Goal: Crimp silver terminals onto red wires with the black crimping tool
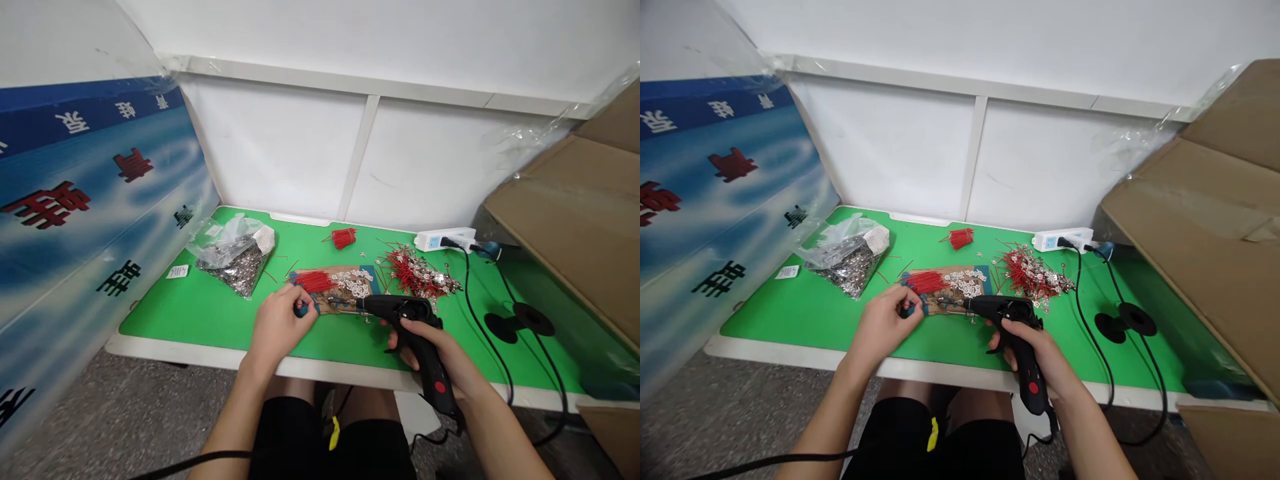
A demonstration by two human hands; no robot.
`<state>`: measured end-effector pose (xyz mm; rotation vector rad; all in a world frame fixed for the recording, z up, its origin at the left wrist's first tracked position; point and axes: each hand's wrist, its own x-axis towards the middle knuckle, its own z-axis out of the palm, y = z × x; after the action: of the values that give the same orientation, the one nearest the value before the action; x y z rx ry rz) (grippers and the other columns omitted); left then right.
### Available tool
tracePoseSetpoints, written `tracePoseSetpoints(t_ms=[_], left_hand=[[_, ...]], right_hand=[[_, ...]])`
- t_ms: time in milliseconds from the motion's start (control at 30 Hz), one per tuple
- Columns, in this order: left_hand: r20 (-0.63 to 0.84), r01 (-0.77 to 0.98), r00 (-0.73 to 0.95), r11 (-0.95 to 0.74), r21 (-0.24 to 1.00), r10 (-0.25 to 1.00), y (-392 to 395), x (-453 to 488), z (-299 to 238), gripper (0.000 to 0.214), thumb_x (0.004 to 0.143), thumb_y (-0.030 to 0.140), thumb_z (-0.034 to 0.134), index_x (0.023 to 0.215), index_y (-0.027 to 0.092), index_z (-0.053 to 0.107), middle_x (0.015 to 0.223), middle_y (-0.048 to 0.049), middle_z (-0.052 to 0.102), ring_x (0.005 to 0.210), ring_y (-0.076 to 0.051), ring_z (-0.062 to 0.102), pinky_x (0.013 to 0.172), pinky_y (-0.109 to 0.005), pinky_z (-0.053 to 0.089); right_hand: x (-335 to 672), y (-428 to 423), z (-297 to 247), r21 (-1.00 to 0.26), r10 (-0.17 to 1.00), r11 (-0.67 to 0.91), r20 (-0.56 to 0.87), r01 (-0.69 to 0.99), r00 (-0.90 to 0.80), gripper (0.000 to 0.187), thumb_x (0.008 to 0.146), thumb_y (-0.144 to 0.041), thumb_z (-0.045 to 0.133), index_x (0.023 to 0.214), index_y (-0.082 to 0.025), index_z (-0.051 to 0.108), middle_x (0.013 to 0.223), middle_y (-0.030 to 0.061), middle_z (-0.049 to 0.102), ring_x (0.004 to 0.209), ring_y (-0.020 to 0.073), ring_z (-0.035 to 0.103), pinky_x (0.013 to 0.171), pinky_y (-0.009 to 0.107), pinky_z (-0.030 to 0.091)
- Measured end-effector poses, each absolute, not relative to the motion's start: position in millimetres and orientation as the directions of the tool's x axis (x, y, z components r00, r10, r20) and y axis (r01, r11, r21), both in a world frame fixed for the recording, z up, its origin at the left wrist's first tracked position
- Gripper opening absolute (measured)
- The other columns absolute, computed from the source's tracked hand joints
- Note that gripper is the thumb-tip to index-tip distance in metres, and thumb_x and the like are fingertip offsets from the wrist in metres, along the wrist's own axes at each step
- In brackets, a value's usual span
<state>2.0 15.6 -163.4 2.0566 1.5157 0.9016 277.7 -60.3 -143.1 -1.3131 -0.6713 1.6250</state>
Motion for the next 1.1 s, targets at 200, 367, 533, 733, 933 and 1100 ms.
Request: tracePoseSetpoints(t_ms=[200,367,533,733,933,1100], left_hand=[[0.261,0.668,0.192,-0.321,0.671,0.946,14.5,1.5,-162.0,0.006,0.083,0.019,0.061,0.078,0.019,0.065,0.078,0.0002,0.062,0.073,-0.014,0.055,0.069,-0.027,0.038],[0.256,0.669,0.197,-0.321,0.67,0.946,15.1,2.0,-163.1,0.005,0.083,0.019,0.061,0.079,0.019,0.065,0.079,0.0007,0.062,0.074,-0.014,0.055,0.07,-0.028,0.038],[0.239,0.675,0.193,-0.306,0.671,0.952,15.3,2.2,-162.6,0.006,0.083,0.02,0.061,0.079,0.02,0.064,0.079,0.0013,0.061,0.074,-0.014,0.054,0.07,-0.028,0.038],[0.241,0.676,0.198,-0.31,0.669,0.95,14.0,1.7,-162.7,0.006,0.083,0.02,0.061,0.079,0.02,0.065,0.079,0.0008,0.062,0.075,-0.015,0.055,0.07,-0.028,0.038],[0.239,0.661,0.189,-0.304,0.686,0.952,14.1,0.9,-162.3,0.007,0.084,0.021,0.061,0.079,0.02,0.066,0.079,0.0,0.061,0.073,-0.015,0.054,0.069,-0.028,0.038],[0.237,0.639,0.174,-0.293,0.711,0.956,14.0,-0.4,-161.7,0.008,0.084,0.023,0.063,0.082,0.021,0.07,0.085,-0.0005,0.065,0.077,-0.015,0.058,0.071,-0.028,0.039]], right_hand=[[277.3,-60.3,-142.2,-0.851,0.889,-0.442,-0.457,-0.282,-0.013,0.037,0.087,-0.043,0.074,0.104,-0.009,0.074,0.077,0.0112,0.071,0.044,0.0075,0.049,0.042,0.018,0.038],[278.2,-60.5,-143.7,-0.855,0.889,-0.44,-0.457,-0.275,-0.004,0.038,0.086,-0.044,0.075,0.103,-0.01,0.074,0.077,0.0109,0.071,0.045,0.0074,0.049,0.043,0.018,0.038],[279.6,-60.2,-145.4,-0.864,0.895,-0.433,-0.445,-0.256,-0.012,0.037,0.086,-0.045,0.074,0.101,-0.011,0.073,0.077,0.0098,0.071,0.045,0.0075,0.05,0.044,0.019,0.038],[279.4,-59.9,-145.6,-0.867,0.894,-0.434,-0.448,-0.247,0.0,0.036,0.085,-0.044,0.075,0.099,-0.011,0.072,0.077,0.0094,0.071,0.045,0.0071,0.049,0.043,0.018,0.038],[279.6,-60.2,-145.2,-0.864,0.884,-0.455,-0.467,-0.214,0.004,0.039,0.084,-0.046,0.075,0.102,-0.011,0.072,0.075,0.0092,0.07,0.045,0.008,0.05,0.042,0.019,0.036],[280.5,-61.6,-146.2,-0.873,0.883,-0.458,-0.468,-0.166,0.027,0.044,0.083,-0.049,0.075,0.106,-0.012,0.073,0.074,0.0079,0.068,0.046,0.01,0.05,0.042,0.022,0.035]])
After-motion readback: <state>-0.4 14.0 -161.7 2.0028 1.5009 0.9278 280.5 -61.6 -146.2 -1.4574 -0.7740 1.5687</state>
